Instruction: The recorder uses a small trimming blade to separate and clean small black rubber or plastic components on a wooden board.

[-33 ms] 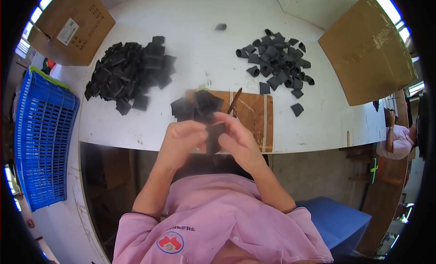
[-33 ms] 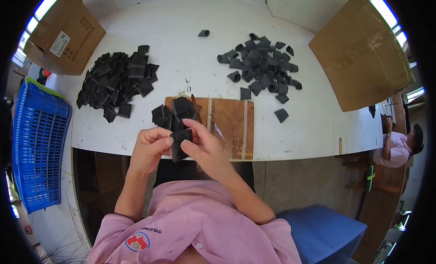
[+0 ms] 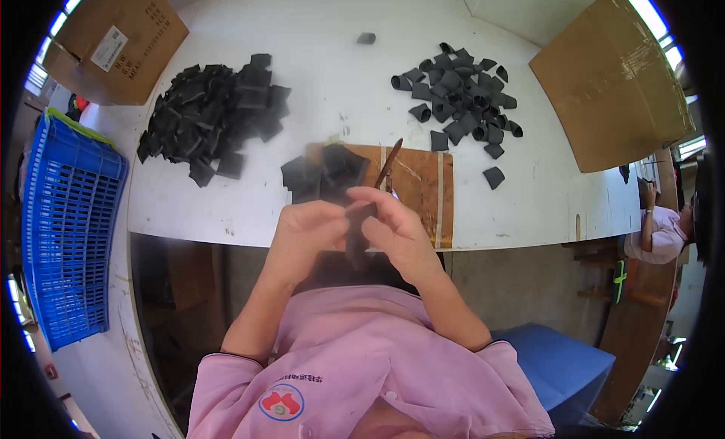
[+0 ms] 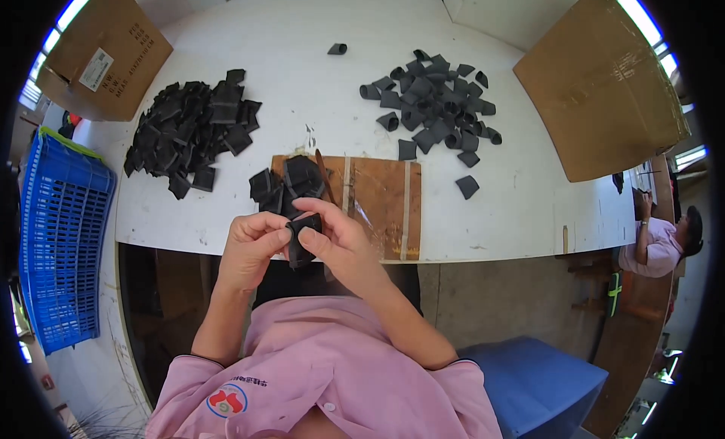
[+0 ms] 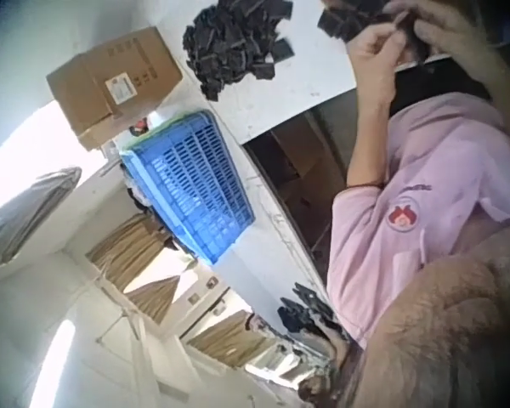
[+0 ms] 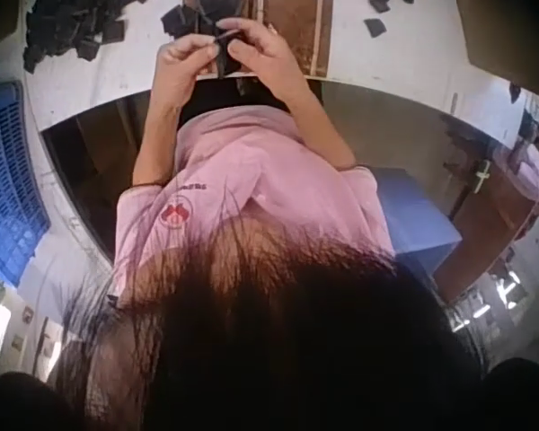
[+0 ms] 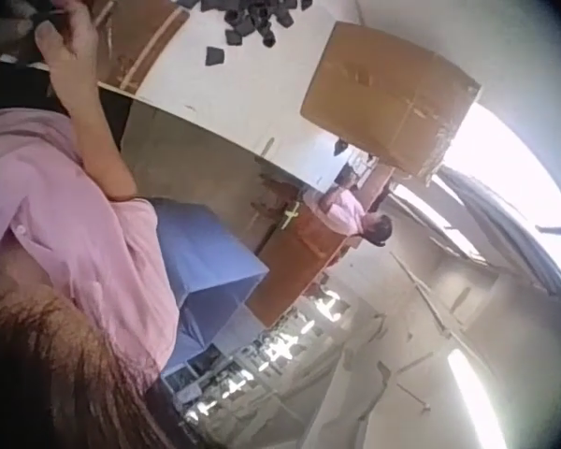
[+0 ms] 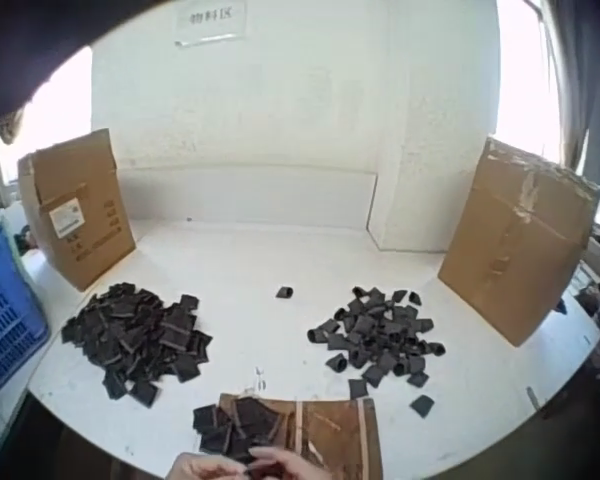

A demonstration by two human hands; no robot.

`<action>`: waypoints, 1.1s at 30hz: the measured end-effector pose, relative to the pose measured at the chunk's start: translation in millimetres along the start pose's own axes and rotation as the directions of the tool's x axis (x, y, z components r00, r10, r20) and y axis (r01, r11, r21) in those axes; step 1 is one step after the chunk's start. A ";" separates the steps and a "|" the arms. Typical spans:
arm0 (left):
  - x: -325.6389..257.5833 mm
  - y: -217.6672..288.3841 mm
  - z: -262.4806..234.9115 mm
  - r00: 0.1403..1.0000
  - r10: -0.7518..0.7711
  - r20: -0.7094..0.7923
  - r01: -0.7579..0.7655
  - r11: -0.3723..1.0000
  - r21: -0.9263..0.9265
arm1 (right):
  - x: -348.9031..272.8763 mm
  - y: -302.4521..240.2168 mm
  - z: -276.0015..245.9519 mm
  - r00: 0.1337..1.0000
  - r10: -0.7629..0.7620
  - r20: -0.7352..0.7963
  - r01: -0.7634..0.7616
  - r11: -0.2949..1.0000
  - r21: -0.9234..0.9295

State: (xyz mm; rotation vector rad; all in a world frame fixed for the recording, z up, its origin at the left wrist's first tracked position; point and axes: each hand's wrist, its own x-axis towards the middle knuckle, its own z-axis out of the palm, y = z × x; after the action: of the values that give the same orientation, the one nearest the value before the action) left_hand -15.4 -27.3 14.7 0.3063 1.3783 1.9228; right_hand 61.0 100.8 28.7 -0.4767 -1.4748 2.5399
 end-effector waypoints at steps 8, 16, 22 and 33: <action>-3.7 -16.2 23.2 0.993 -0.113 -0.025 0.102 0.955 -0.277 | 1.9 13.8 -36.9 0.997 0.053 -0.061 -0.052 0.998 0.023; -1.7 -17.0 26.2 0.989 -0.138 0.054 0.146 0.972 -0.183 | -2.3 12.0 -40.3 0.996 0.081 -0.030 -0.079 0.996 0.048; 1.3 -23.3 23.1 0.990 -0.141 -0.027 0.138 0.987 -0.079 | -0.7 9.5 -41.4 0.994 0.110 0.005 -0.110 0.992 -0.054; 3.7 -28.7 27.4 0.985 0.029 -0.168 0.007 0.979 0.206 | 0.0 19.8 -36.9 0.747 -0.659 0.088 0.252 0.159 -0.954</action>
State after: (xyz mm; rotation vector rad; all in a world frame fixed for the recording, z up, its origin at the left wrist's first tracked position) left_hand 10.0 -0.8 -0.9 0.2529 1.6969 1.8523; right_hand 74.3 120.9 -5.5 -0.4336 -2.3272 0.7726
